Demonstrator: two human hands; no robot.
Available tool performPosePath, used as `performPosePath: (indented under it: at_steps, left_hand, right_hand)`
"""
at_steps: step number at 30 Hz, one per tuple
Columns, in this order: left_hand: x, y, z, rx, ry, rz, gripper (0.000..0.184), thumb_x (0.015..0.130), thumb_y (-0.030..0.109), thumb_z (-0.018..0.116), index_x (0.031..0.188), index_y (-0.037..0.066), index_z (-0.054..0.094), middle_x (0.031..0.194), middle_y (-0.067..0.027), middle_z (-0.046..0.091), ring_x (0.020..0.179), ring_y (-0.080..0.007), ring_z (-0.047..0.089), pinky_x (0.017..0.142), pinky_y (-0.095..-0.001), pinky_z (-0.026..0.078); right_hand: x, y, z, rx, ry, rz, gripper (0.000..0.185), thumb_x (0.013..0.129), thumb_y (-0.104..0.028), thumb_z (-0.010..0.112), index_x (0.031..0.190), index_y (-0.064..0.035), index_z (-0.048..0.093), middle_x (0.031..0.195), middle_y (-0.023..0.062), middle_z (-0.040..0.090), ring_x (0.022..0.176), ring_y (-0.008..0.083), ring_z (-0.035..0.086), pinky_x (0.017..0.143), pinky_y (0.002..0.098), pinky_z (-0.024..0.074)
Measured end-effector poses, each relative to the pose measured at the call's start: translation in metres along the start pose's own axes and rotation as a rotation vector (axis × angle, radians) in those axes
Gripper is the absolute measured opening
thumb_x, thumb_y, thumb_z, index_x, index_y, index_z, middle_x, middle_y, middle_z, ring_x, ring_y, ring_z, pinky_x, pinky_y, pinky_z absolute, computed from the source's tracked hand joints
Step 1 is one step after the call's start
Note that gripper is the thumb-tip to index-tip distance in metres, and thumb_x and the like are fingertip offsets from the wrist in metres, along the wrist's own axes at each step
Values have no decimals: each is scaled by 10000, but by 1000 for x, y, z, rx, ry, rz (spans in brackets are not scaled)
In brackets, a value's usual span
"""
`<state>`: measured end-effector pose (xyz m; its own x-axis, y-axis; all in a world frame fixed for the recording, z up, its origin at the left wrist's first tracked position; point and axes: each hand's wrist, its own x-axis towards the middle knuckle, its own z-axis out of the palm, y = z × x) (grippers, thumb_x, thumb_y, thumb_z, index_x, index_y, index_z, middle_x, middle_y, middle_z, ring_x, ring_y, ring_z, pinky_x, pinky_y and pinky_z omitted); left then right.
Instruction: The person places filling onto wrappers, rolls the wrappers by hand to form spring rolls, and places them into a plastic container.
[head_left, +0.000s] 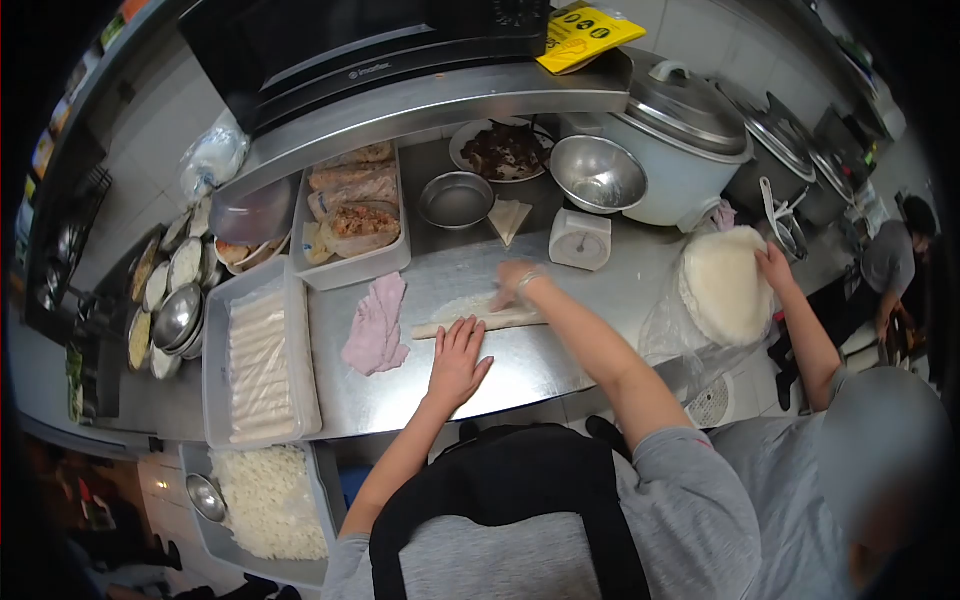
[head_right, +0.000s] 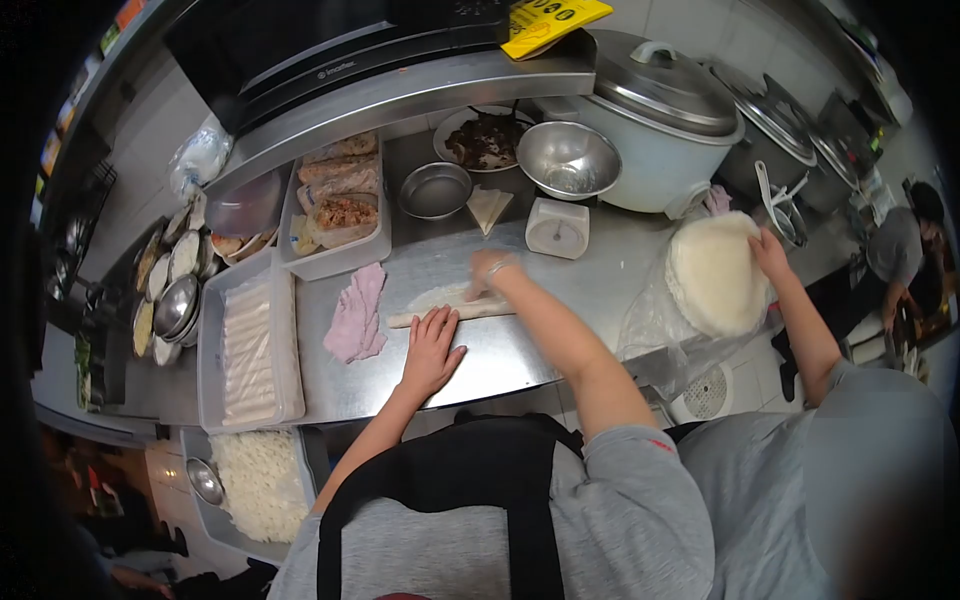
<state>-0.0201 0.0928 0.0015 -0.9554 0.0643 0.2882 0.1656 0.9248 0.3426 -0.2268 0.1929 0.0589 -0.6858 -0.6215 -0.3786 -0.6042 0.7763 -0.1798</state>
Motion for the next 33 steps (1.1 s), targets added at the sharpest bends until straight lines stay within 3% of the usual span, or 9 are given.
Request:
performPosePath:
  at_steps: [6,9,12,18,20,23,29,32,33]
  left_hand:
    - [0,1,-1,-20,10,2,649,858,304,608,1400,37,372,1428,-167,367,1345,-345,302,1122,-534,172]
    - [-1,0,0,-23,23,10,648,856,302,610,1397,36,374,1427,-168,366,1343,-347,303,1120,-535,175]
    - [0,-1,0,-23,20,20,641,858,297,609,1395,36,377,1424,-168,369,1342,-344,303,1118,-539,175]
    - [0,0,0,-33,14,7,635,869,295,597,1401,36,367,1430,-165,360,1344,-344,300,1116,-540,176]
    - [0,-1,1,-33,13,7,635,870,295,596,1402,35,365,1431,-165,360,1345,-344,299,1116,-540,175]
    - [0,-2,3,-29,15,7,635,869,295,595,1400,34,367,1430,-165,363,1344,-343,301,1116,-540,177]
    - [0,-3,2,-33,32,30,635,856,292,603,1391,32,383,1416,-170,384,1338,-344,315,1111,-547,188]
    - [1,-1,3,-34,15,17,614,871,286,591,1389,27,386,1416,-174,379,1337,-346,310,1115,-551,172]
    - [0,-1,4,-35,15,20,613,870,281,592,1387,23,387,1415,-176,378,1336,-348,309,1115,-551,169]
  right_hand:
    - [4,49,-12,25,-250,113,695,554,-498,840,1072,-57,695,1117,117,678,1009,275,661,854,382,525]
    - [3,21,-7,50,-65,186,675,557,-495,845,1050,-56,705,1108,115,682,1004,269,663,840,380,527]
    - [-5,22,-8,140,-33,151,569,600,-437,843,954,-13,707,925,140,710,870,266,690,765,372,536]
    - [-11,44,1,-3,-222,183,652,561,-505,835,1023,-62,714,1106,132,680,1027,259,657,862,374,524]
    - [-4,4,13,-62,69,165,648,563,-506,836,1022,-64,716,1113,139,676,1041,252,651,877,369,517]
    - [5,-33,12,8,-4,112,659,556,-525,840,1022,-74,719,1122,141,673,1063,257,641,893,377,509]
    - [-13,44,-6,-85,-202,121,676,558,-543,822,1030,-71,714,1100,142,678,1024,285,653,876,392,514]
    - [-20,17,-2,-188,-102,167,573,593,-467,831,1011,-91,726,1059,132,694,1009,275,661,857,398,522]
    - [4,7,17,-170,-91,151,697,557,-527,854,1088,-101,703,1160,91,666,1083,262,630,883,409,510]
